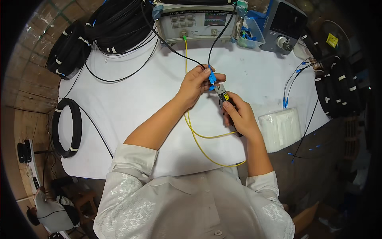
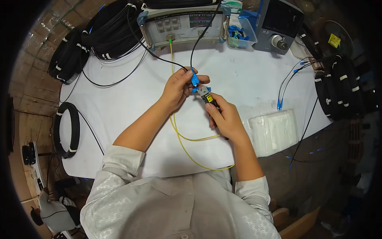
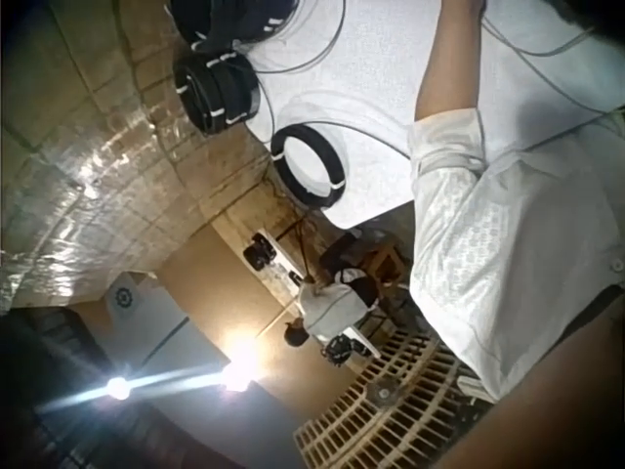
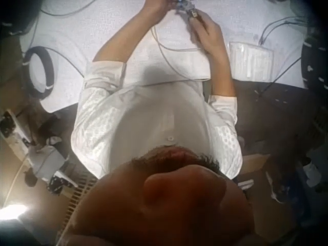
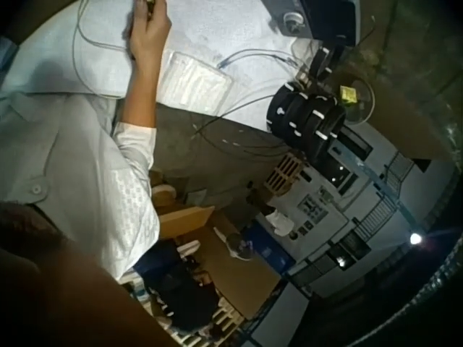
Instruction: Connecting fiber optic connectors to a test machine and using a pen-style cleaning tool on them.
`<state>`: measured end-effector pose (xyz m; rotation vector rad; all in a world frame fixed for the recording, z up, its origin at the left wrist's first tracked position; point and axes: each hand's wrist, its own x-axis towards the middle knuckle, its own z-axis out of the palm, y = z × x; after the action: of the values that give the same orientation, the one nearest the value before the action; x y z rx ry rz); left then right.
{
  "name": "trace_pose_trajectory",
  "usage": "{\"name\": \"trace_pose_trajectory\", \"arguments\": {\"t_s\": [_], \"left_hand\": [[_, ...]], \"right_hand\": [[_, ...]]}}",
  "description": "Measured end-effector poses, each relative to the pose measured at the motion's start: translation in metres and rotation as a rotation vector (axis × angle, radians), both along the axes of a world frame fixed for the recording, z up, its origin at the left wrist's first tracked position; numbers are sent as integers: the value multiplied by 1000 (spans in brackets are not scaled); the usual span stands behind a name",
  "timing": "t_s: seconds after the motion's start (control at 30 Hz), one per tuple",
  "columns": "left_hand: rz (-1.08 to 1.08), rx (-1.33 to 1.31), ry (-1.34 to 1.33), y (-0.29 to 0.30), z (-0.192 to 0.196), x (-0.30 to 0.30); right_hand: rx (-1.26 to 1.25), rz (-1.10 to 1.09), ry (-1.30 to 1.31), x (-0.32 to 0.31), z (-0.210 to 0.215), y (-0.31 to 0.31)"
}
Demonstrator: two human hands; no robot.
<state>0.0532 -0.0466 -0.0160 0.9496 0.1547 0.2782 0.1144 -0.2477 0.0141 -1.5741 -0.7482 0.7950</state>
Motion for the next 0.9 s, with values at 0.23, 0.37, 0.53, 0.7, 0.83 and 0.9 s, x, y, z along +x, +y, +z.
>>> {"name": "trace_pose_trajectory", "arguments": {"t_s": [0.23, 0.37, 0.53, 0.7, 0.83, 0.9], "left_hand": [[19, -14, -11, -14, 11, -1], [29, -6, -39, -19, 17, -2], [60, 127, -25, -19, 18, -4], [77, 164, -29, -24, 10, -1], [62, 196, -15, -23, 10, -2], [47, 202, -6, -22, 12, -2]], "right_hand": [[70, 49, 211, -1, -10, 0], [112, 52, 288, -2, -11, 1], [123, 14, 272, -5, -13, 4], [108, -43, 213, -10, -11, 5], [72, -52, 190, -8, -13, 4], [81, -34, 240, -6, -12, 4]]}}
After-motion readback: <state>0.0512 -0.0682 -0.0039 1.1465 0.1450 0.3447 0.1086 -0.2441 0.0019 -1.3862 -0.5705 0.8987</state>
